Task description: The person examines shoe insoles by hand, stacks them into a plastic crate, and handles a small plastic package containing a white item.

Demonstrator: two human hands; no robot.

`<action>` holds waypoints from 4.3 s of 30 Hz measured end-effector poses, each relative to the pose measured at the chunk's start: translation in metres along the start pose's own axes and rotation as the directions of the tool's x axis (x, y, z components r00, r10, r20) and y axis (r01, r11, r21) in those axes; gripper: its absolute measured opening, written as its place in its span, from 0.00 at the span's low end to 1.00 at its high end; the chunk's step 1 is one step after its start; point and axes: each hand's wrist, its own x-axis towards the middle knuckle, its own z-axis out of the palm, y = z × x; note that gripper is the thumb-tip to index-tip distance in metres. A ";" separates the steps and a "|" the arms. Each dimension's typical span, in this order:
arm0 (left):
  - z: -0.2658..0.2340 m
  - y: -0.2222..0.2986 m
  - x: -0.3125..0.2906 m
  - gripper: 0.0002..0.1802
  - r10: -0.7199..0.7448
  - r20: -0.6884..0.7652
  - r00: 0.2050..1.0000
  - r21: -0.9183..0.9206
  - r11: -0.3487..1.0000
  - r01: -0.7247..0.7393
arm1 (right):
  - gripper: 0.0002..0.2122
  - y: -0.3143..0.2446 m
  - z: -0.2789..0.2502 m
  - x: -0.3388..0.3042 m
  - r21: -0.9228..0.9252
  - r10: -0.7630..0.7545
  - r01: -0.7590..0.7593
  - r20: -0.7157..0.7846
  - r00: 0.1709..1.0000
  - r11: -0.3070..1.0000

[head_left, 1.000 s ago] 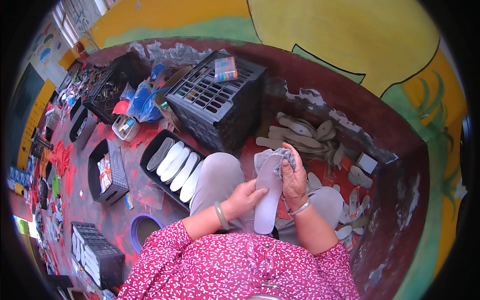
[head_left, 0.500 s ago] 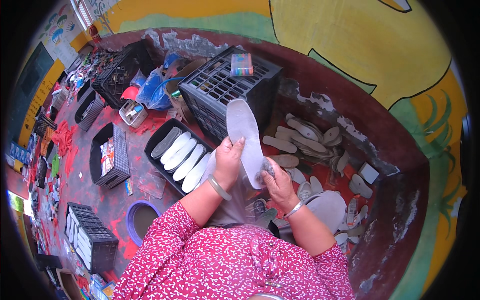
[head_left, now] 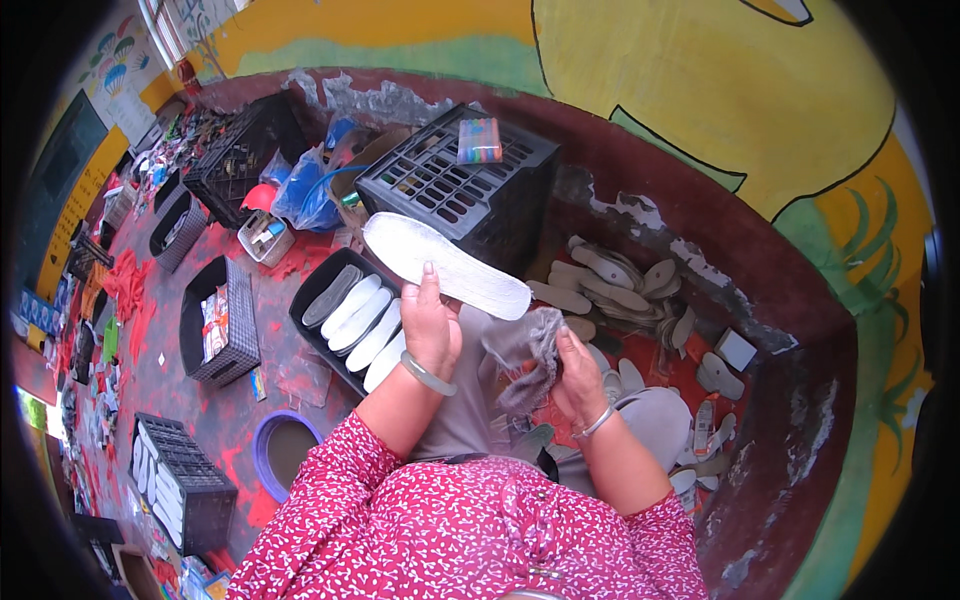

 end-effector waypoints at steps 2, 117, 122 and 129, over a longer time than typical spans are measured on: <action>0.004 -0.007 -0.013 0.15 -0.029 0.019 0.999 -0.005 1.000 0.029 | 0.18 -0.011 0.013 0.001 0.138 -0.051 0.053 -0.012 0.999 0.989; -0.419 0.056 0.330 0.20 -0.012 -0.472 0.882 0.779 -0.474 0.411 | 0.16 0.086 -0.090 0.076 -0.787 0.140 -0.408 -0.389 0.910 0.462; -0.422 0.052 0.326 0.22 0.024 -0.419 0.908 0.786 -0.491 0.375 | 0.16 0.084 -0.081 0.083 -0.824 0.159 -0.373 -0.338 0.928 0.426; -0.397 0.063 0.308 0.36 -0.085 -0.347 0.934 0.791 -0.561 0.243 | 0.20 0.084 -0.073 0.087 -0.812 0.179 -0.352 -0.303 0.936 0.465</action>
